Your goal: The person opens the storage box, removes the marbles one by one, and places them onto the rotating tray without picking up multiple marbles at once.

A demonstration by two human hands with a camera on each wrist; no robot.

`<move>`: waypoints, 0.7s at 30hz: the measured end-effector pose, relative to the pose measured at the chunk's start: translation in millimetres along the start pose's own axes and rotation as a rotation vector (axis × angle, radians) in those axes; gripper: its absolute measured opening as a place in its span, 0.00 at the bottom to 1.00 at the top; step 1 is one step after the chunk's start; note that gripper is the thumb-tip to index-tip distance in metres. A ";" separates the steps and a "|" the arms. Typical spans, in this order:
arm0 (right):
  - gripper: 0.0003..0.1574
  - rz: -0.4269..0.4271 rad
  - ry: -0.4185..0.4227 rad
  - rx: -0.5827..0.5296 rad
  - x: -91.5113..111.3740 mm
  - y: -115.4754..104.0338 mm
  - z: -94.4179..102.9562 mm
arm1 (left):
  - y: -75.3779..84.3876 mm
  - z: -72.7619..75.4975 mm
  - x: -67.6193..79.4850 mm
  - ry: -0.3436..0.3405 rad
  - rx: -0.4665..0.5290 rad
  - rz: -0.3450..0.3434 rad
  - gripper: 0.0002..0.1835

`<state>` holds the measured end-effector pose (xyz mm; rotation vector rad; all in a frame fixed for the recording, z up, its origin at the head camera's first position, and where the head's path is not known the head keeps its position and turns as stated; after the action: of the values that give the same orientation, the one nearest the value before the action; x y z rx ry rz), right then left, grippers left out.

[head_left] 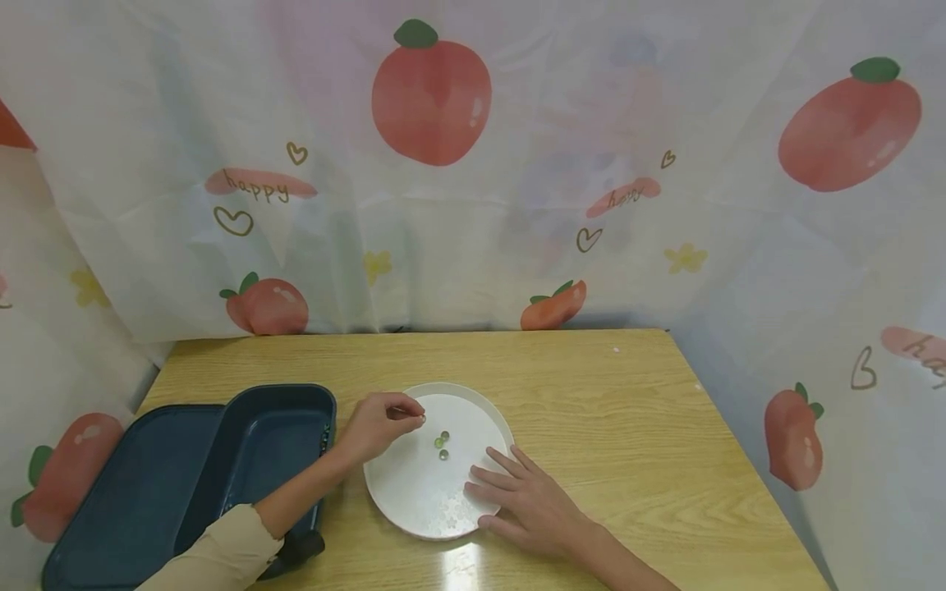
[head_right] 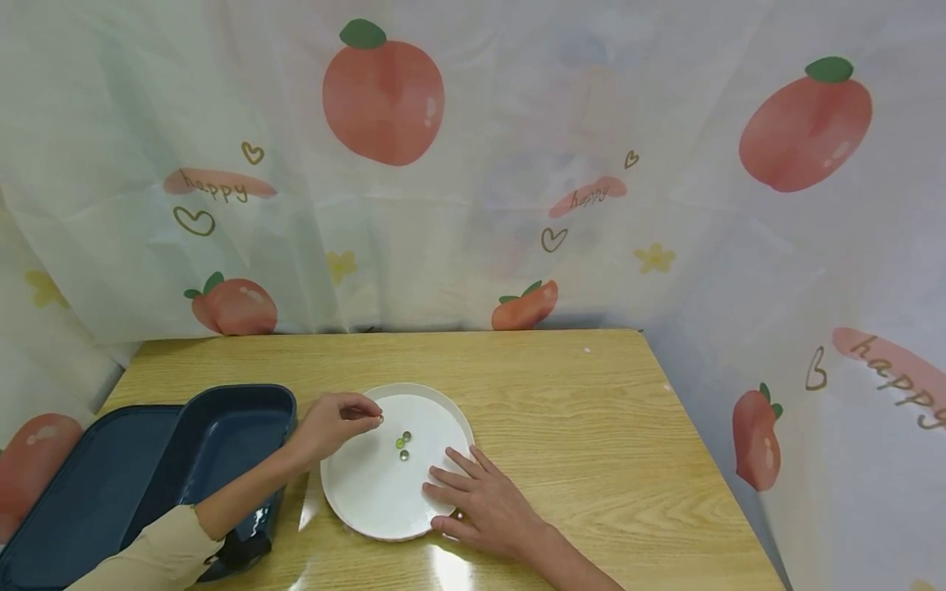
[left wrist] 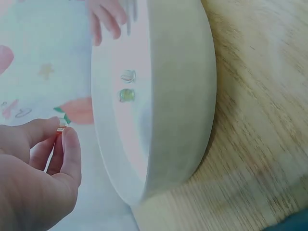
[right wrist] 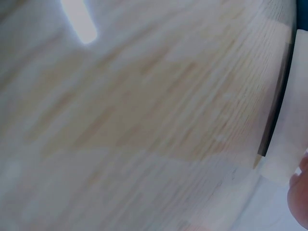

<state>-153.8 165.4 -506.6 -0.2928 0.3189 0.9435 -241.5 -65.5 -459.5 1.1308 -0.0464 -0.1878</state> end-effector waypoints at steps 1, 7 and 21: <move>0.27 0.000 -0.002 0.001 -0.1 0.1 -0.1 | 0.0 -2.6 -0.6 -0.001 -0.002 0.001 0.03; 0.27 0.005 0.000 0.000 -0.3 0.1 0.4 | -3.9 -15.7 -1.8 0.001 0.000 0.008 0.04; 0.27 0.009 0.017 -0.011 0.3 -0.2 1.5 | -17.6 -33.1 -7.6 0.021 -0.081 0.022 0.02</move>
<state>-153.2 166.0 -505.3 -0.3096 0.3315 0.9523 -246.8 -41.8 -489.1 1.0506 -0.0322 -0.1568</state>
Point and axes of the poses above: each hand's wrist, its own x-axis away from the middle knuckle, its own z-axis out of the back of the hand, y = z × x, the point moved 6 cm from there along -x, towards the middle knuckle, and after that the axes turned 4 degrees about y, right-handed, at the moved point
